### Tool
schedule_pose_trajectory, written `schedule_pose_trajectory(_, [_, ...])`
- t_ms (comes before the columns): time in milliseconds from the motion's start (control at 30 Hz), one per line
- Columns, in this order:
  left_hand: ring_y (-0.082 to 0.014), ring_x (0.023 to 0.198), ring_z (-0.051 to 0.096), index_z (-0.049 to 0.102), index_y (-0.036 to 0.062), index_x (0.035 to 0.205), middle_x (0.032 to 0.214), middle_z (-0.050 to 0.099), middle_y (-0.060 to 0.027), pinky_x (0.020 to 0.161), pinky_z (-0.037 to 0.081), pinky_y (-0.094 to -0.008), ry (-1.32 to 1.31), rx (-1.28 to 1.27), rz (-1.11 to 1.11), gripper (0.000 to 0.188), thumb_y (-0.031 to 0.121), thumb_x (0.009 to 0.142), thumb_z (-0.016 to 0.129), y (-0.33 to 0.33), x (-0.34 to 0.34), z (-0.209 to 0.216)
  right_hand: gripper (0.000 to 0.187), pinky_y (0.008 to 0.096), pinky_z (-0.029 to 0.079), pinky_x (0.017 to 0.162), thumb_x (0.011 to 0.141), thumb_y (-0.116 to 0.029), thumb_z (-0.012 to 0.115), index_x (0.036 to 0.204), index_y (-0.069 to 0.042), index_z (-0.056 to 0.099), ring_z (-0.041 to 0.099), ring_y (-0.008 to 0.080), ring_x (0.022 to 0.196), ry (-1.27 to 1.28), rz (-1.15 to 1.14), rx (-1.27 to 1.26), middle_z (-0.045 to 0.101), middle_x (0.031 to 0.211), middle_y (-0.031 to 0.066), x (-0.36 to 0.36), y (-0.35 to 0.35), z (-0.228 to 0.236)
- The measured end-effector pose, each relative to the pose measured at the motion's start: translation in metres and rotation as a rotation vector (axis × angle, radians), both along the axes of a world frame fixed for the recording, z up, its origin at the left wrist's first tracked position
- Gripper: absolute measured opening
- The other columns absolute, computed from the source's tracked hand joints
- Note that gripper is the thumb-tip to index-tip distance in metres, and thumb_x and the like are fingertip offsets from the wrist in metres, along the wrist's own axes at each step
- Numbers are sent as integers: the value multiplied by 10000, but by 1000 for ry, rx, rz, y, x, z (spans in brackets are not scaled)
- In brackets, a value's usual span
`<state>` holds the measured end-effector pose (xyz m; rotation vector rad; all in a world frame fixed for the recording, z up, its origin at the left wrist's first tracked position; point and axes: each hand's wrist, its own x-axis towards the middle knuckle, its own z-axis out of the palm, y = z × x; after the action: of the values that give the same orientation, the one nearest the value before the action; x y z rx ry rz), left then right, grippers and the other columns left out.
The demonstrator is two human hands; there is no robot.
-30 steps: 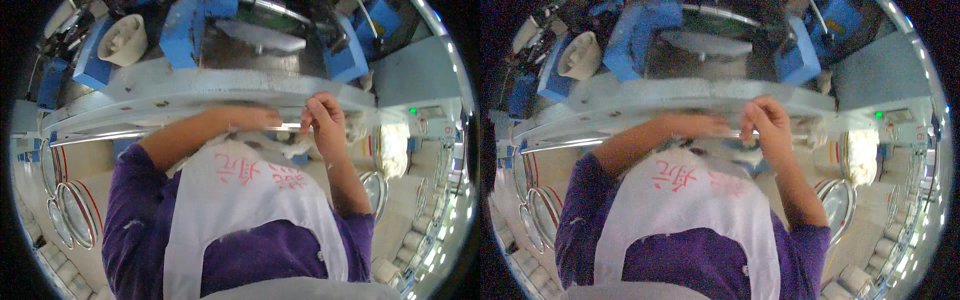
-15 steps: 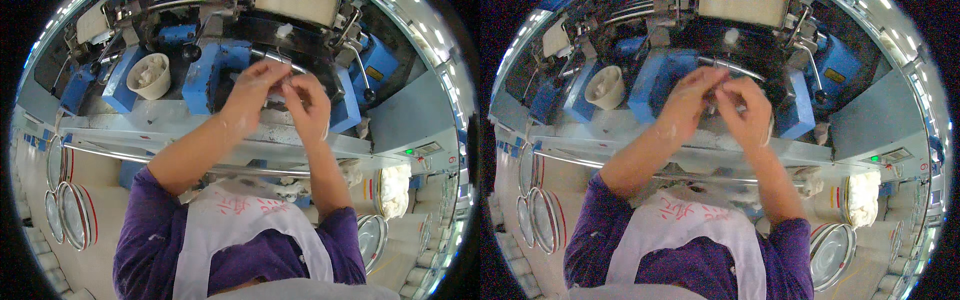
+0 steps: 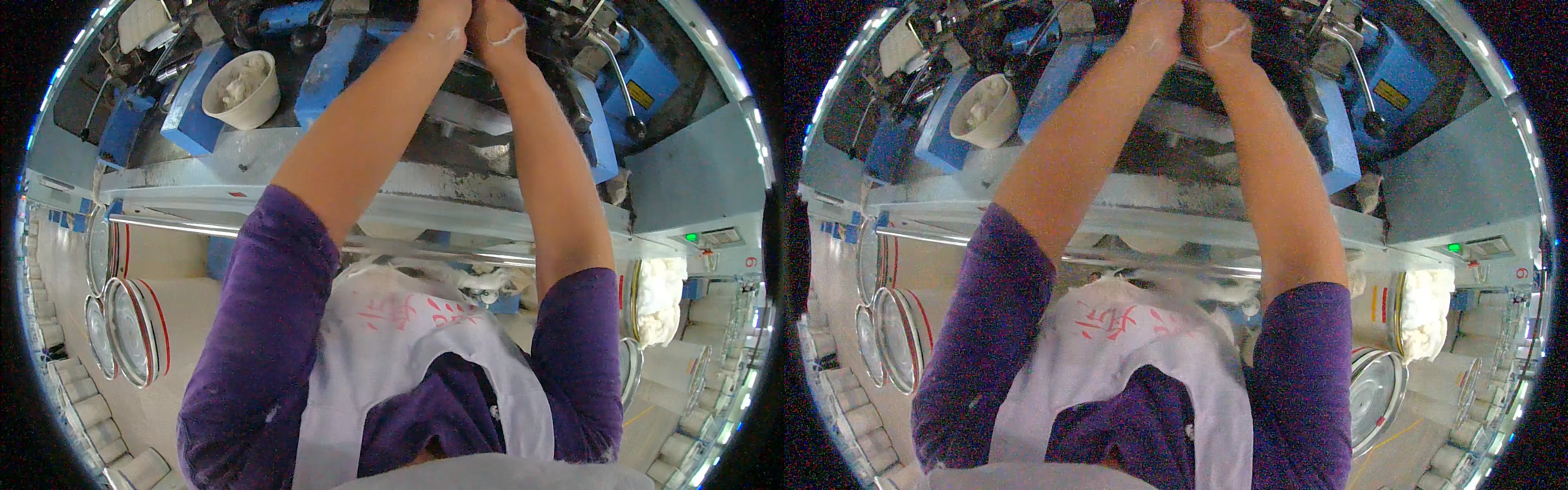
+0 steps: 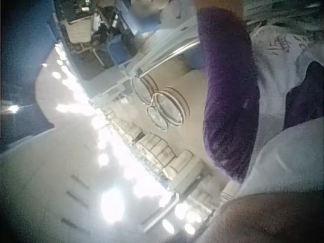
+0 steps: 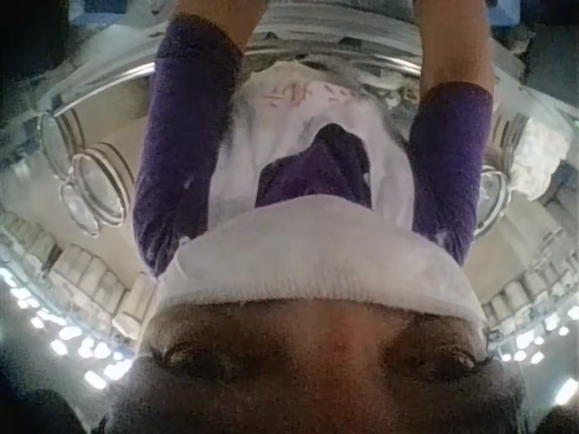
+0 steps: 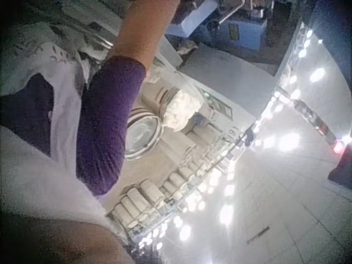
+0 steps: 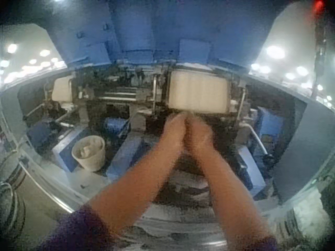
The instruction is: The person handles white textile fibers in a factory setting, pulling strands from large cylindrical containers and feeding them into a machine. They move between containers, adjust fiber strands, and place metal lids on containers. The person also cleans the machine with a cloth and continues feeding fibers into the machine.
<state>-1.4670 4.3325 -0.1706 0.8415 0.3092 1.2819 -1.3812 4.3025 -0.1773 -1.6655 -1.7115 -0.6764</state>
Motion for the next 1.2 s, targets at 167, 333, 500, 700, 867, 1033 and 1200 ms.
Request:
schedule_pose_trajectory(167, [-283, 950, 594, 560, -29, 1163, 1040, 622, -153, 812, 487, -414, 110, 28, 175, 307, 117, 899, 620, 7, 25, -2, 131, 428, 551, 739, 889, -134, 587, 922, -29, 658, 686, 346, 856, 85, -155, -67, 680, 936, 185, 17, 5, -7])
schedule_pose_trajectory(333, [-296, 952, 594, 520, -81, 1220, 1117, 602, -198, 814, 489, -419, 73, 174, 229, 415, 76, 864, 665, 22, 35, -14, 147, 435, 545, 714, 894, -151, 577, 866, -38, 666, 683, 349, 831, 57, -275, -102, 688, 884, 185, 26, 24, -17])
schedule_pose_trajectory(500, [-368, 968, 614, 514, -130, 1185, 1144, 603, -262, 820, 491, -445, 339, 177, 509, 429, 126, 875, 661, 6, 48, -5, 226, 439, 541, 772, 911, -249, 588, 927, -46, 687, 681, 339, 894, 143, -259, -136, 704, 919, 155, 45, 30, -17])
schedule_pose_trajectory(700, [-405, 1057, 578, 510, -131, 1190, 1172, 574, -312, 897, 460, -447, 552, 355, 343, 452, 146, 868, 662, -13, 89, 0, 245, 459, 543, 678, 870, -309, 601, 985, -99, 655, 676, 373, 819, 26, -311, 13, 684, 915, 178, 95, -4, -30])
schedule_pose_trajectory(867, [-397, 996, 595, 516, -113, 1172, 1120, 592, -284, 870, 468, -472, 327, 343, 249, 389, 100, 864, 619, 2, 90, -15, 233, 483, 545, 713, 852, -250, 610, 1021, -97, 654, 676, 393, 852, 35, -91, 143, 694, 914, 174, 74, -30, -24])
schedule_pose_trajectory(1033, [-366, 962, 614, 530, -74, 1184, 1123, 604, -249, 866, 481, -477, 238, 80, 189, 367, 119, 881, 608, -13, 20, 0, 218, 471, 553, 749, 886, -236, 552, 1011, -85, 648, 675, 389, 900, 31, -45, -97, 689, 972, 184, 11, -23, 13])
schedule_pose_trajectory(1200, [-208, 902, 620, 642, 9, 1036, 984, 663, -112, 808, 506, -400, 219, 134, 190, 202, 96, 855, 662, -27, 49, 12, 172, 470, 561, 688, 872, -216, 562, 910, -78, 658, 686, 365, 835, 136, -105, 97, 699, 878, 153, 29, -23, 1])
